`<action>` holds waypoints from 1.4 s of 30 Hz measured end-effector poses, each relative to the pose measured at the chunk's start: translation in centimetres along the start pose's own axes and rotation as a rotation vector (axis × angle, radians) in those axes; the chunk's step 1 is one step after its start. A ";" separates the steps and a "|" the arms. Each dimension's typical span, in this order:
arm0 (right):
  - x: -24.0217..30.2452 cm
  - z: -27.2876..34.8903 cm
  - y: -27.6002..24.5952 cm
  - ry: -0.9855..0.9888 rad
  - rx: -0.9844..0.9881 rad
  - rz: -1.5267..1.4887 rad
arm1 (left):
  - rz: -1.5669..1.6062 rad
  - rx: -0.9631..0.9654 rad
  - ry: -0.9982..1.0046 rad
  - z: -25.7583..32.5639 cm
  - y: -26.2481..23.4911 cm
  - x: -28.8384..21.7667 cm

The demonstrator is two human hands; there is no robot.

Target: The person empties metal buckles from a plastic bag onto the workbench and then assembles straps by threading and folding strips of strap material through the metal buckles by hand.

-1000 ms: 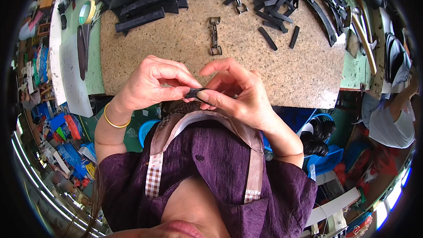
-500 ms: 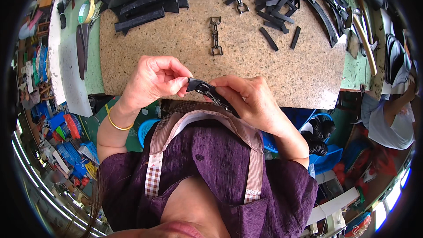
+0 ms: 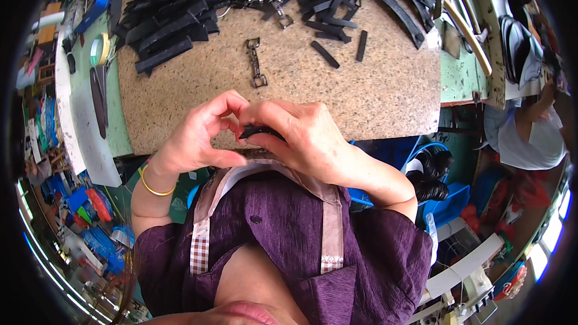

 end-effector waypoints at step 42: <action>-3.4 -2.7 -2.0 0.037 0.240 1.578 | -1.087 -0.152 0.729 -4.9 -0.9 -2.1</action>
Point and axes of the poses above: each hand's wrist, its own z-axis away from the middle knuckle, its own y-axis out of the palm, x = y × z, the point moved 4 cm from there along -z, towards the middle knuckle, and after that the axes turned 5 degrees about -y, right-handed, at the moved point
